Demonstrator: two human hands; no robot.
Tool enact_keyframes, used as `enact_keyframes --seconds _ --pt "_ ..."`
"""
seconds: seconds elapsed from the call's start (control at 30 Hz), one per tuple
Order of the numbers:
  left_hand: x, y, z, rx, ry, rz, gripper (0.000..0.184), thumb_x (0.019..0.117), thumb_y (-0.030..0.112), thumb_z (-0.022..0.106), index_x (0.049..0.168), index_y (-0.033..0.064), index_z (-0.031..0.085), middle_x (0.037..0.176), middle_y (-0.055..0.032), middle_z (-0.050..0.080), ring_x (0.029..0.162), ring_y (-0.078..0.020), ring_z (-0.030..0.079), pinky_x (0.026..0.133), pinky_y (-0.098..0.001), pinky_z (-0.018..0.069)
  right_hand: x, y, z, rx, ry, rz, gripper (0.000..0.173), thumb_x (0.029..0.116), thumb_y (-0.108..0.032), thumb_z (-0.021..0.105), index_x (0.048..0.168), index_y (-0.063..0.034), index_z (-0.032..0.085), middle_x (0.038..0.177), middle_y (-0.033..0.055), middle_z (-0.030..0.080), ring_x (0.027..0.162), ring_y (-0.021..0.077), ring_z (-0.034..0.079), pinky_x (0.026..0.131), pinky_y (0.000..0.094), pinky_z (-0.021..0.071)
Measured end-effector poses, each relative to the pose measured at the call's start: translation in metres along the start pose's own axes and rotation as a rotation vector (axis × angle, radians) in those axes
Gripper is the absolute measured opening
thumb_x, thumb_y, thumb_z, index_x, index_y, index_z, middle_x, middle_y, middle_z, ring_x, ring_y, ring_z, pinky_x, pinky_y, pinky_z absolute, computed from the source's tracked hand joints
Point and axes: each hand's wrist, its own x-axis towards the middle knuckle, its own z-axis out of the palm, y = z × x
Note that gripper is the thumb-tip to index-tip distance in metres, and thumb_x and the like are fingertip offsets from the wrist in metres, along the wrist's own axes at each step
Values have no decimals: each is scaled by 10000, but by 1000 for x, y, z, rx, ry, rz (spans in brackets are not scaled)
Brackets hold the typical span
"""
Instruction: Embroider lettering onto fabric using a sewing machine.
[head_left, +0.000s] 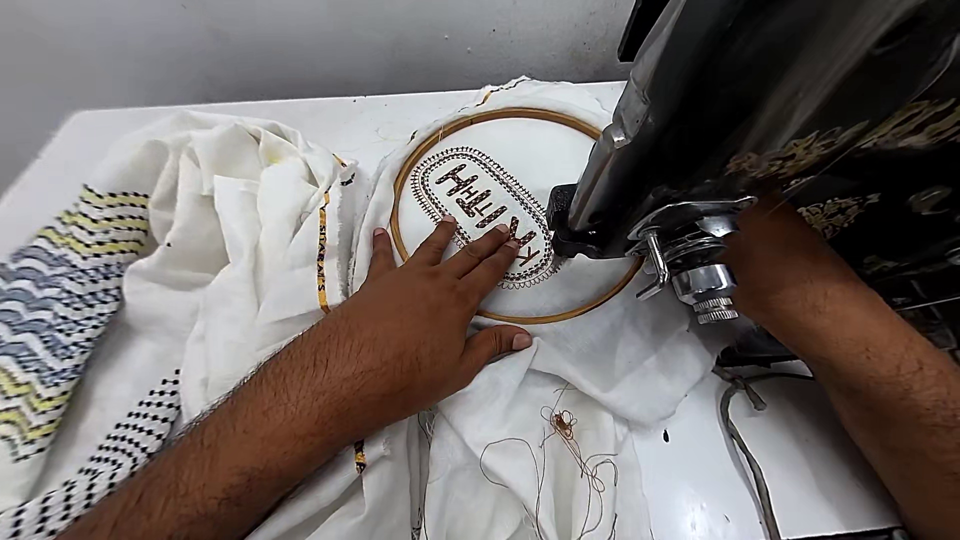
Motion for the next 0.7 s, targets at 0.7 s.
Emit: enact_keyframes --seconds 0.7 --pt "1 -1 1 -7 2 -3 831 967 774 283 1612 259 377 1678 47 327 1545 -366 284 1073 -861 177 0 -2 0 2 -11 7 174 969 -59 594 937 97 665 918 283 660 908 427 656 776 577 483"
